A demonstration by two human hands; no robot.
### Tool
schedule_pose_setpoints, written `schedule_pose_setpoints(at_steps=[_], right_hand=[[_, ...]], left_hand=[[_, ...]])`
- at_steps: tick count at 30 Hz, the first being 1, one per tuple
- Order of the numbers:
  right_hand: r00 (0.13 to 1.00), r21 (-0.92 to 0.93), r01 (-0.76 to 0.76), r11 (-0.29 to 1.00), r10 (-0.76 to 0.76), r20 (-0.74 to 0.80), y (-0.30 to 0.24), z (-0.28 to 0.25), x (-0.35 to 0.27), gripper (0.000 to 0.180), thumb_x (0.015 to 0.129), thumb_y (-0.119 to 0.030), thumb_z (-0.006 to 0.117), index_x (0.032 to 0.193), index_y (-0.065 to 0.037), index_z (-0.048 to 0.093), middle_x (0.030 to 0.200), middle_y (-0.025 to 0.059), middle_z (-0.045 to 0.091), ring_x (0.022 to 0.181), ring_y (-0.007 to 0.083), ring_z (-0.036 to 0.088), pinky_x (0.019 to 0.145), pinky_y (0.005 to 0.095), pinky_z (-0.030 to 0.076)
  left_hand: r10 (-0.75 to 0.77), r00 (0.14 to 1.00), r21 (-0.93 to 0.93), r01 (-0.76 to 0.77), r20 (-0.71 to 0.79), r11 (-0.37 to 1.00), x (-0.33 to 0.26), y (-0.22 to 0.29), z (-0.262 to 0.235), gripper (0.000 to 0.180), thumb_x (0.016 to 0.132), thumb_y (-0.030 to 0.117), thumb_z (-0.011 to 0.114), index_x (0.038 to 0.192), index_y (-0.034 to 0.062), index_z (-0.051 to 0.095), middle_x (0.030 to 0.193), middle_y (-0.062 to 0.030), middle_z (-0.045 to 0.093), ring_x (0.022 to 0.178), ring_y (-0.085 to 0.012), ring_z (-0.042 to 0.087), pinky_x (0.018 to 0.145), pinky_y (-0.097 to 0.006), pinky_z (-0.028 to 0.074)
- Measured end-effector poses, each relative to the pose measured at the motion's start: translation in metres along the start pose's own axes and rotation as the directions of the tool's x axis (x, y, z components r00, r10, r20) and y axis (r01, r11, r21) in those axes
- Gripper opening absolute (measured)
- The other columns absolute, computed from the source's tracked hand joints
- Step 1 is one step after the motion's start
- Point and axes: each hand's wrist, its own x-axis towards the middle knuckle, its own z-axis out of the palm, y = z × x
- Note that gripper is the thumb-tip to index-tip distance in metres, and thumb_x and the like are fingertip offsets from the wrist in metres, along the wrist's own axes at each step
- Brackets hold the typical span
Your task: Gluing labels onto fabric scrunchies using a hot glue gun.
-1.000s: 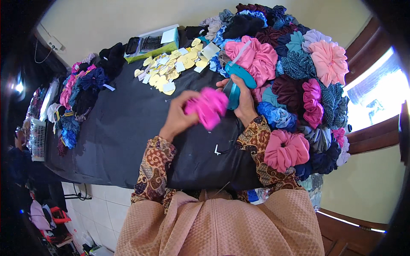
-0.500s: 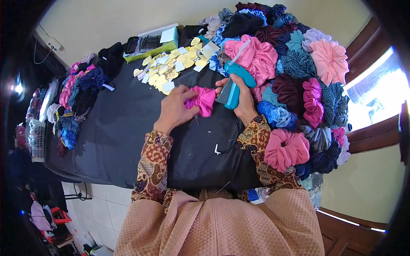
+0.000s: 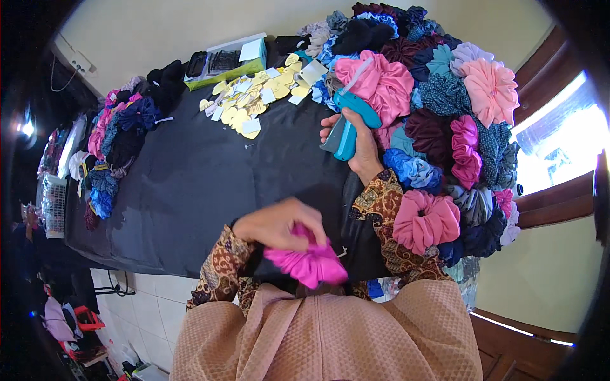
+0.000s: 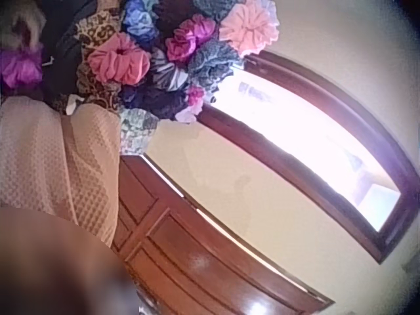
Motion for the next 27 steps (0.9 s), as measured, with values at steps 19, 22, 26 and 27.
schedule_pose_setpoints(at_steps=[19,22,26,27], right_hand=[[0.999,-0.014,-0.01,1.0,0.01,-0.037,-0.001,-0.002,-0.001,0.043,0.084,-0.039,0.064,0.092,0.002,0.059,0.09,0.0169,0.066,0.073,0.0238,0.067,0.066,0.0356,0.056],[1.0,-0.052,-0.025,0.998,0.025,-0.002,-0.001,-0.001,0.0,0.044,0.088,-0.041,0.057,0.096,0.002,0.059,0.095,0.0174,0.065,0.078,0.0234,0.067,0.07,0.0369,0.056],[1.0,-0.057,-0.021,0.998,0.021,-0.01,0.0,-0.002,-0.001,0.044,0.088,-0.041,0.057,0.096,0.002,0.058,0.095,0.0174,0.065,0.078,0.0236,0.067,0.07,0.0371,0.056],[1.0,-0.052,-0.022,0.998,0.022,-0.004,0.0,-0.002,0.0,0.044,0.088,-0.041,0.057,0.096,0.002,0.058,0.095,0.0174,0.065,0.078,0.0235,0.066,0.07,0.0371,0.056]], left_hand=[[0.171,0.147,0.215,0.38,-0.974,0.9,0.038,-0.074,-0.053,0.024,0.079,0.013,0.067,0.101,0.0042,0.068,0.092,-0.0108,0.065,0.074,-0.0191,0.062,0.068,-0.03,0.05],[0.386,0.038,0.303,0.691,-0.922,0.656,0.017,-0.094,-0.075,0.026,0.076,0.017,0.067,0.099,0.0041,0.068,0.097,-0.0125,0.063,0.095,-0.0304,0.054,0.083,-0.04,0.044],[0.314,0.059,0.213,0.85,-0.947,0.482,0.014,-0.109,-0.083,0.039,0.073,0.023,0.068,0.107,0.0046,0.064,0.12,-0.0153,0.053,0.115,-0.0365,0.042,0.094,-0.047,0.036],[0.314,0.059,0.213,0.849,-0.948,0.483,0.015,-0.111,-0.084,0.039,0.073,0.023,0.068,0.107,0.0046,0.064,0.12,-0.0153,0.053,0.115,-0.0365,0.042,0.094,-0.047,0.036]])
